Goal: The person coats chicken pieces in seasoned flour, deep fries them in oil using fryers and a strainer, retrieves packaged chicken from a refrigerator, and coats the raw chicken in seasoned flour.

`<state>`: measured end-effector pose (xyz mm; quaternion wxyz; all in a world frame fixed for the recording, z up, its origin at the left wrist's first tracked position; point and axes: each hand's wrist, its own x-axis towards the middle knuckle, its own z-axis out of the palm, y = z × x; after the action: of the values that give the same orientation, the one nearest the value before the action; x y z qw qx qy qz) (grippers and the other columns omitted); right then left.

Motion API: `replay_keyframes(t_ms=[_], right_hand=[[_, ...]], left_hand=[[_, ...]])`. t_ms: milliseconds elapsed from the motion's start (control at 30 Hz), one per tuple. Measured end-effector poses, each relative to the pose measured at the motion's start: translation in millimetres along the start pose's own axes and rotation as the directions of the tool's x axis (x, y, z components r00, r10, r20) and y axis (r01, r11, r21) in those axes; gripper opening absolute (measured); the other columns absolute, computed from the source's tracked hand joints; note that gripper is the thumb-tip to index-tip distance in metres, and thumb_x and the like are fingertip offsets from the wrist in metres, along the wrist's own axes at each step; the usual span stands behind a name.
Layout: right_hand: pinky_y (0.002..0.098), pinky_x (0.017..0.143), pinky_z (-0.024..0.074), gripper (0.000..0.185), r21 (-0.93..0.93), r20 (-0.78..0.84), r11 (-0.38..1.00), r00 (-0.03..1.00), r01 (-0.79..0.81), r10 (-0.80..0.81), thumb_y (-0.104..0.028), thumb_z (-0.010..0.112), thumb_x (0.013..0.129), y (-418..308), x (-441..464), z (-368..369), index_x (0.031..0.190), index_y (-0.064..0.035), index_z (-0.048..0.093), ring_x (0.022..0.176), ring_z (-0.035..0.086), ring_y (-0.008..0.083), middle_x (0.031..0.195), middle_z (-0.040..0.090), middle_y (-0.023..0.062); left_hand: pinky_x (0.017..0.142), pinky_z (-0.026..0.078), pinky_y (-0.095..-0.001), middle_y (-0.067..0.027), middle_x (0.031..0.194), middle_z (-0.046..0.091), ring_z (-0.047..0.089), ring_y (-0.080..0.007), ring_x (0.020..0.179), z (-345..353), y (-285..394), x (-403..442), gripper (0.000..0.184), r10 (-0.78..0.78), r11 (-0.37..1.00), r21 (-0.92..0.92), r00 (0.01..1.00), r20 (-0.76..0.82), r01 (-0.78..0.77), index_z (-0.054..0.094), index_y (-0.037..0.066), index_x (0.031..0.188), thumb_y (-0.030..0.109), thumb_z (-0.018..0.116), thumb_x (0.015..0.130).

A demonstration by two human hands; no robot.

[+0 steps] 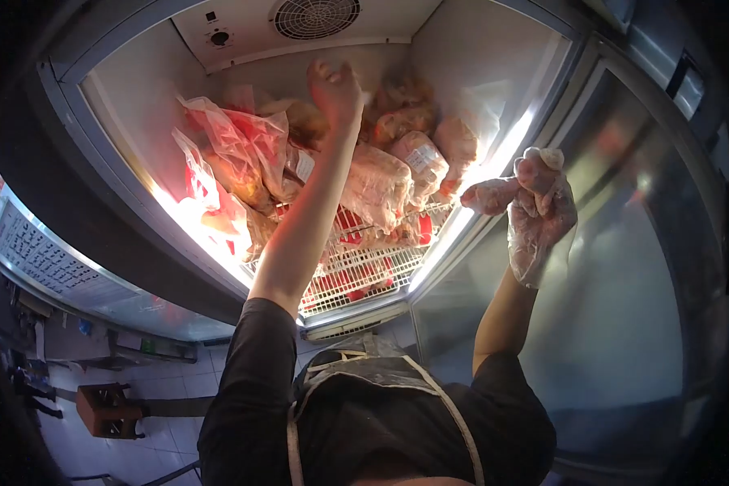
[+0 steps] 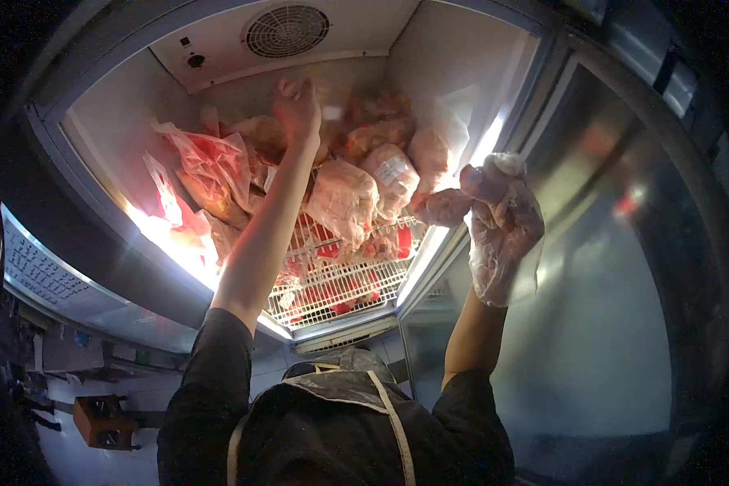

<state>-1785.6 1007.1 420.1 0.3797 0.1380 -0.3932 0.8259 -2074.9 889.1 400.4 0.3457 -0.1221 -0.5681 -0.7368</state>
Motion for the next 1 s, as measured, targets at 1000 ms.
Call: replay_keyframes(t_ms=[1000], right_hand=[[0.0271, 0.069, 0.0445, 0.02, -0.428, -0.073, 0.412, 0.424, 0.804, -0.903, -0.001, 0.052, 0.077, -269.1, -636.8, 143.2, 0.095, 0.0066, 0.051, 0.08, 0.05, 0.0189, 0.089, 0.047, 0.0085]], left_hand=[[0.086, 0.04, -0.0427, -0.0151, 0.103, 0.061, 0.057, -0.0273, 0.095, -276.4, 232.5, -736.8, 0.031, 0.633, 0.459, -0.883, -0.733, 0.248, 0.098, 0.06, 0.007, 0.1, 0.025, 0.061, 0.075]])
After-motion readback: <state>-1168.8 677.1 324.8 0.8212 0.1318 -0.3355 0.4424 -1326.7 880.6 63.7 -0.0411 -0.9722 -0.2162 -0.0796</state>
